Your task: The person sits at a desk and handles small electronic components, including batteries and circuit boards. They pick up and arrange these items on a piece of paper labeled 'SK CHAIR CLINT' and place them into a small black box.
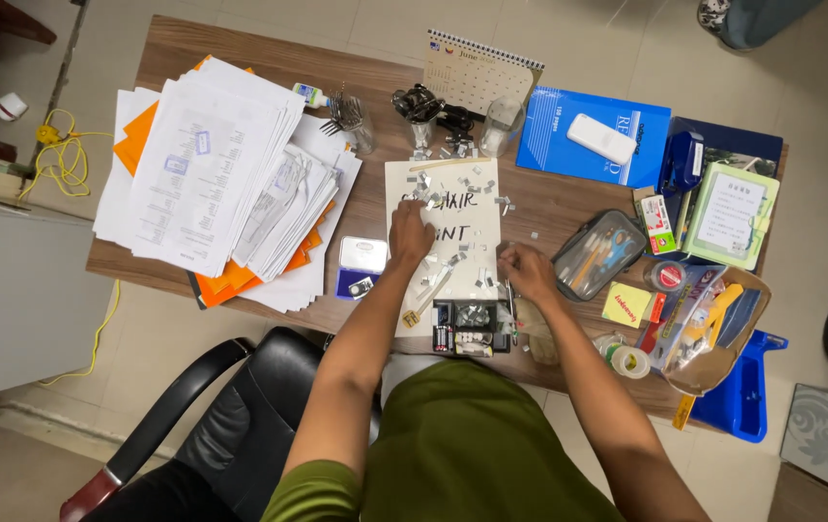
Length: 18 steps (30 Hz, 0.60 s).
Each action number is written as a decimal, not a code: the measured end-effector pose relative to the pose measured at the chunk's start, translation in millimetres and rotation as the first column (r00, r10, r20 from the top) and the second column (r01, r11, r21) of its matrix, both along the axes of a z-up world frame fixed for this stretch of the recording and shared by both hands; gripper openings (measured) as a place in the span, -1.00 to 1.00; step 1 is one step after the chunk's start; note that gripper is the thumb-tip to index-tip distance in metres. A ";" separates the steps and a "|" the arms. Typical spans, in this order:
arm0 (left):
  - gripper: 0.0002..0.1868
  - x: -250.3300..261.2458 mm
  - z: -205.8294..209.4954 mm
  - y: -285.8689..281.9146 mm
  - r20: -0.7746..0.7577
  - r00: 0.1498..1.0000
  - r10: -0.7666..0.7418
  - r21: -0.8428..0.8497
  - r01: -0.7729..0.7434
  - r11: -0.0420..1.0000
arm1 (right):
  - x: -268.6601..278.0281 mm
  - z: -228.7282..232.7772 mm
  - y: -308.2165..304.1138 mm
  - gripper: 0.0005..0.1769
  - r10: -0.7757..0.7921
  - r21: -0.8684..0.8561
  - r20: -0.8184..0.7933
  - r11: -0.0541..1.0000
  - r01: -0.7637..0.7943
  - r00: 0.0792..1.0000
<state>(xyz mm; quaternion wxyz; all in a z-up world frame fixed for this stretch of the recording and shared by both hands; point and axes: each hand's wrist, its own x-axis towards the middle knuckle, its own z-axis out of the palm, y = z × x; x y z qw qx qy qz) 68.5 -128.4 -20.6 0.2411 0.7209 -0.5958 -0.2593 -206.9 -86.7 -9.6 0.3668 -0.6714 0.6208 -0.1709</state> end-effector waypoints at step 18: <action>-0.75 9.7 -56.0 -35.9 0.189 0.943 -0.274 -0.180 0.308 0.934 | 65.9 -28.8 -142.8 -0.16 0.291 -0.189 -0.192 0.926 -0.326 0.937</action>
